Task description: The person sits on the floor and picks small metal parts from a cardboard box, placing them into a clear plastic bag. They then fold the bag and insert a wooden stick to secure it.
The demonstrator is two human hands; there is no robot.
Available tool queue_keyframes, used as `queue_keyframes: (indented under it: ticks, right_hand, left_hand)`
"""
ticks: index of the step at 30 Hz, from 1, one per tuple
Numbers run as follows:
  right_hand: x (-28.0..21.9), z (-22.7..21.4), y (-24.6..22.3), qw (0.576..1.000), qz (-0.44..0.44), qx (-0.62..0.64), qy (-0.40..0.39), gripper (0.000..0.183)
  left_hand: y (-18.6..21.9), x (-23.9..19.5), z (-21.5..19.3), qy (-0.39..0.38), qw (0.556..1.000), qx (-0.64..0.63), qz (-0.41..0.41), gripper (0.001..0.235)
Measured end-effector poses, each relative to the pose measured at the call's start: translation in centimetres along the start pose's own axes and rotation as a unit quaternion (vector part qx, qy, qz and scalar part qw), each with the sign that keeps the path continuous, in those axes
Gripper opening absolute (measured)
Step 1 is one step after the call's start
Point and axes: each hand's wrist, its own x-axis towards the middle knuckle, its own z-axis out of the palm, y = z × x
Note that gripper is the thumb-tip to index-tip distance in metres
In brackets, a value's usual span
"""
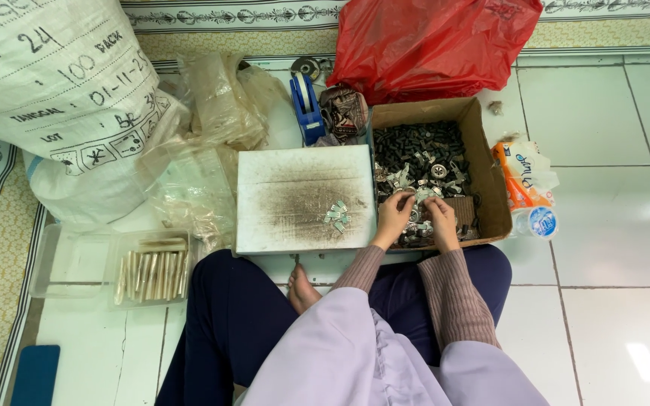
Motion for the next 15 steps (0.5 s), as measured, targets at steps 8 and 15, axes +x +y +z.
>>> queue_keyframes:
  ticks: [8, 15]
  right_hand:
    - [-4.2, 4.2, -9.0, 0.97, -0.024, -0.196, -0.143, 0.01]
    - [-5.8, 9.7, -10.1, 0.96, -0.03, -0.181, -0.21, 0.024]
  left_hand:
    - [1.3, -1.7, -5.5, -0.019, 0.999, -0.014, -0.029, 0.02]
    - [5.6, -1.8, -14.3, -0.038, 0.997, -0.032, -0.054, 0.023]
